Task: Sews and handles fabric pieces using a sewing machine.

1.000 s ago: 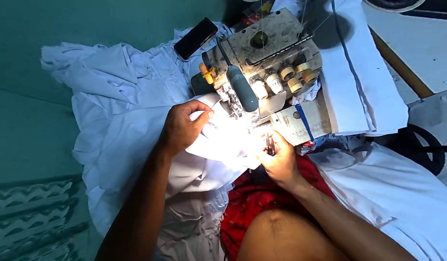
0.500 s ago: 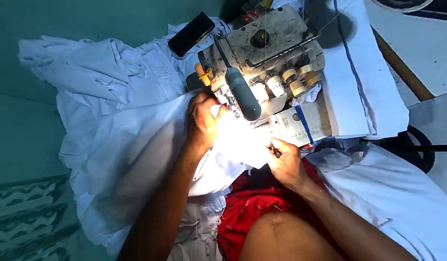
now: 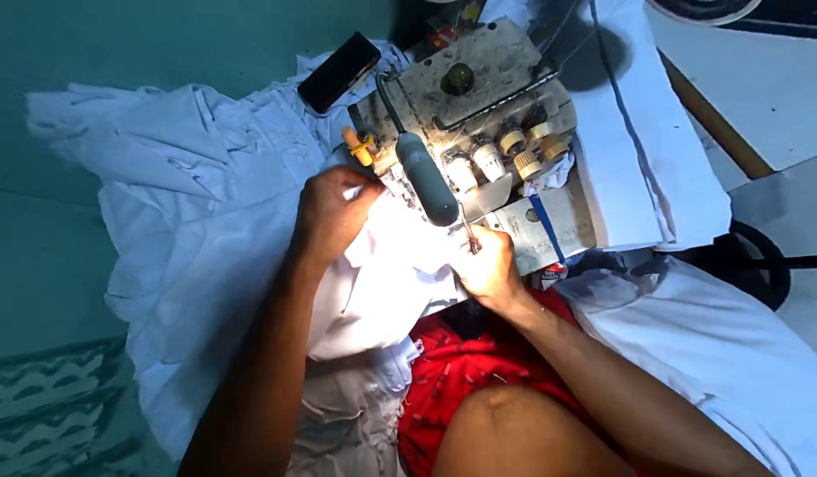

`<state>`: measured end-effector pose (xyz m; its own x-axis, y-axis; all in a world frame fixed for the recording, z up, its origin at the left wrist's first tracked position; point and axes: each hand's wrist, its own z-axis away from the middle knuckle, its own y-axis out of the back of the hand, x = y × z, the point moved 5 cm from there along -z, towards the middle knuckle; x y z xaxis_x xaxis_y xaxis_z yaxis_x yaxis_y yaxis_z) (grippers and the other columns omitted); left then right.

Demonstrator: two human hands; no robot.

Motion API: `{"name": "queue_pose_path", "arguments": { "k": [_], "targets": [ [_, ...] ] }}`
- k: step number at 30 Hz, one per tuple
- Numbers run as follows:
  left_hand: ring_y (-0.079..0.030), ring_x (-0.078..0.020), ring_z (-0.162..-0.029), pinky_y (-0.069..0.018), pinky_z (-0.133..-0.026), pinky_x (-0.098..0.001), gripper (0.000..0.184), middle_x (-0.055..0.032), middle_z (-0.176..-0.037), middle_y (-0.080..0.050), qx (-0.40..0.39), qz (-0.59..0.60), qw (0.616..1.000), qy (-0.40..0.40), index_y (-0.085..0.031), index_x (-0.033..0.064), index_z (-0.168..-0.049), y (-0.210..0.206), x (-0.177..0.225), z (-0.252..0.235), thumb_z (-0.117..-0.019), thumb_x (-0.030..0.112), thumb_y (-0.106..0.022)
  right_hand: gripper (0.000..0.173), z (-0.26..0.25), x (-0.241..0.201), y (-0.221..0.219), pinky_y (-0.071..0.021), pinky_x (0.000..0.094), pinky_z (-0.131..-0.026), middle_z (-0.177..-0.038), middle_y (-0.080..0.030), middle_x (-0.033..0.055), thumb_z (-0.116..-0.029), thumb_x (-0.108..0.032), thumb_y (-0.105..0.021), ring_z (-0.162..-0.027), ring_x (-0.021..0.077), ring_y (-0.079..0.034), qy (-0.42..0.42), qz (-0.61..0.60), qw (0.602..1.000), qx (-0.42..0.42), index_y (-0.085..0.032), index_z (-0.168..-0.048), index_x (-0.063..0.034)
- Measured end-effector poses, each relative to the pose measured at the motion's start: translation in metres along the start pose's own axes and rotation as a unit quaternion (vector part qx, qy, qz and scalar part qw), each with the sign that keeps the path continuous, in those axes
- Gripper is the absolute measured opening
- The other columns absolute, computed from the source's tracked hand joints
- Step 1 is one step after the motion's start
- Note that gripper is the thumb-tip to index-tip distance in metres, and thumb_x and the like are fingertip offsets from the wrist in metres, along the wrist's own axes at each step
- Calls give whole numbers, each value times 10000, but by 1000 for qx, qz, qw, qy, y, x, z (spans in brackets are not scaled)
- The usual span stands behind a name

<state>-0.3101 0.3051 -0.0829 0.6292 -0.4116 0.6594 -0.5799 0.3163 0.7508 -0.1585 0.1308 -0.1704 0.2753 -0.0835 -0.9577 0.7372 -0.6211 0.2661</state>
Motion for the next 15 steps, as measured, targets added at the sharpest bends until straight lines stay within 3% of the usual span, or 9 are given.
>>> {"name": "queue_pose_path", "arguments": {
  "k": [1, 2, 4, 5, 6, 8, 10, 12, 15],
  "targets": [
    [-603, -93, -602, -518, -527, -292, 194, -15, -764, -667, -38, 82, 995, 38, -709, 142, -1072, 1, -1, 20, -997, 316, -665, 148, -1, -2, 1, -465, 268, -513, -638, -567, -58, -782, -169, -785, -546, 47, -524, 19, -5, 1000, 9, -640, -775, -142],
    [-572, -89, -552, -495, -479, -268, 189, -15, -741, -646, -80, 183, 977, 78, -696, 135, -1105, -1, 0, 41, -1029, 288, -615, 154, -1, -6, 3, -498, 257, -549, -729, -605, -55, -802, -184, -791, -602, 44, -554, 42, -15, 999, 10, -653, -856, -141],
    [-663, -113, -628, -580, -563, -281, 154, -50, -800, -702, -113, 334, 931, 95, -669, 72, -1101, -7, 6, 78, -1019, 163, -576, 108, -2, -24, 7, -529, 229, -652, -951, -656, -12, -867, -172, -747, -761, 46, -597, 100, -45, 994, -25, -715, -940, -100],
    [-648, -94, -623, -560, -569, -251, 106, -34, -773, -696, -96, 369, 922, 67, -671, 71, -1033, -12, 11, 95, -964, 117, -606, 88, -1, -38, 10, -535, 221, -703, -1011, -648, 8, -914, -170, -697, -839, 51, -608, 119, -60, 989, -66, -719, -919, -85],
    [-658, -74, -671, -568, -625, -237, 75, -7, -790, -708, -70, 378, 923, 11, -701, 78, -986, -13, 19, 111, -919, 102, -679, 163, 3, -53, 13, -526, 207, -712, -1003, -631, 8, -960, -206, -652, -856, 43, -601, 131, -79, 982, -107, -702, -864, -85],
    [-679, -56, -903, -588, -835, -258, 84, 47, -948, -723, -1, 320, 939, -124, -740, 128, -982, -9, 45, 141, -908, 164, -759, 297, 19, -82, 26, -516, 185, -684, -909, -614, -24, -1002, -318, -623, -822, 15, -594, 152, -130, 966, -165, -660, -788, -115],
    [-657, -46, -1056, -568, -930, -244, 88, 47, -1056, -719, 76, 222, 951, -200, -741, 132, -987, -2, 71, 168, -940, 206, -734, 234, 41, -102, 47, -530, 181, -674, -893, -624, -23, -998, -291, -673, -799, 20, -599, 193, -198, 941, -193, -690, -876, -92],
    [-674, -8, -982, -576, -869, -182, 121, 12, -979, -724, 127, 176, 950, -224, -718, 70, -942, -9, 83, 187, -967, 186, -694, 130, 65, -101, 67, -553, 176, -678, -919, -690, -4, -981, -178, -712, -779, 17, -631, 210, -221, 934, -186, -717, -977, -48],
    [-687, -70, -849, -587, -781, -223, 140, -69, -892, -721, 133, 176, 957, -190, -729, -9, -923, -55, 68, 203, -976, 109, -677, 132, 90, -57, 74, -535, 173, -603, -799, -705, 6, -958, -136, -734, -667, 8, -618, 201, -90, 970, -106, -719, -943, -6]
  ]
}}
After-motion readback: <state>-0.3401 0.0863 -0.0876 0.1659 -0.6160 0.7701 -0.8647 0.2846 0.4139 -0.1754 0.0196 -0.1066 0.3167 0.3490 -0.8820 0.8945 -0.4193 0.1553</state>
